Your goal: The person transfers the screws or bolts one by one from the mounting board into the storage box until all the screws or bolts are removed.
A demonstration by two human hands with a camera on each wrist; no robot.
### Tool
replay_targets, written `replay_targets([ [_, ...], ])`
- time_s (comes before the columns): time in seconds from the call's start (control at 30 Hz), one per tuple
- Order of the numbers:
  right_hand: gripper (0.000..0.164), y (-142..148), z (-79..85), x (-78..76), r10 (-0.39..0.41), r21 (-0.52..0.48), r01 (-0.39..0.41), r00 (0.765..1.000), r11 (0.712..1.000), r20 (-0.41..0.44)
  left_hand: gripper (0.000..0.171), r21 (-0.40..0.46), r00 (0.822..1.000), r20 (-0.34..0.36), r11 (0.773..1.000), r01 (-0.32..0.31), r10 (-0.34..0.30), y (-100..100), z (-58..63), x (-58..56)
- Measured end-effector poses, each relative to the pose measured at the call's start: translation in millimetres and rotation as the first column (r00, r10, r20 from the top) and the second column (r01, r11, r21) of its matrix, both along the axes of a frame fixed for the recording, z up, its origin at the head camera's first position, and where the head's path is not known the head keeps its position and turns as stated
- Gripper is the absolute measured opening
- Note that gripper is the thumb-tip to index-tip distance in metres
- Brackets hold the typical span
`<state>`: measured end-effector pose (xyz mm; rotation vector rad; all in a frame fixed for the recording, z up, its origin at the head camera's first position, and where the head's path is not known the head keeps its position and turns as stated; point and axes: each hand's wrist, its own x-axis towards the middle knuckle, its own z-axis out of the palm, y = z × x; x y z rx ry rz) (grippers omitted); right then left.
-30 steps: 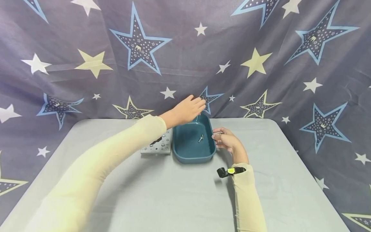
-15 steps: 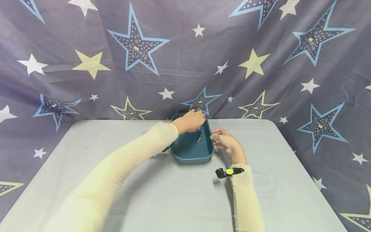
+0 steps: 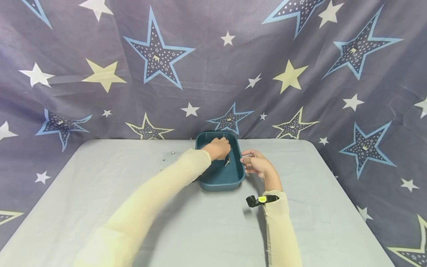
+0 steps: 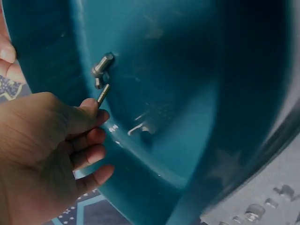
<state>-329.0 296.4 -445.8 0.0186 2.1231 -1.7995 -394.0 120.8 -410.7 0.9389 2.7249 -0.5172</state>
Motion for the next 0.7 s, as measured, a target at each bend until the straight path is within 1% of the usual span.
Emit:
replay_targets([
  [0.27,0.041,-3,0.4,1.4,-0.001,-0.012,0.001,1.0,1.0,0.003,0.046,0.013,0.995,0.048,0.996,-0.092,0.091,-5,3.4,9.0],
  [0.33,0.042,-3,-0.1,1.7,0.001,-0.011,-0.001,1.0,1.0,0.001,0.046,0.012,0.994,0.052,0.995,-0.101,0.1,-5,3.2,10.4],
  [0.43,0.042,-4,-0.6,2.2,0.001,-0.007,-0.001,1.0,1.0,0.001,0.047,0.011,0.994,0.038,0.995,-0.101,0.1,-6,3.6,11.2],
  [0.53,0.041,-4,-0.8,2.2,0.006,-0.009,-0.006,1.0,1.0,0.003,0.049,0.02,0.994,0.029,0.994,-0.104,0.103,-7,7.0,11.3],
  [0.6,0.041,-3,-0.4,1.9,0.008,-0.016,-0.008,1.0,1.0,0.007,0.05,0.021,0.993,0.032,0.993,-0.115,0.114,-8,11.5,10.9],
  [0.7,0.04,-2,1.0,1.4,0.007,-0.022,-0.007,1.0,1.0,0.007,0.051,-0.009,0.988,0.055,0.99,-0.143,0.143,-6,19.9,10.3],
])
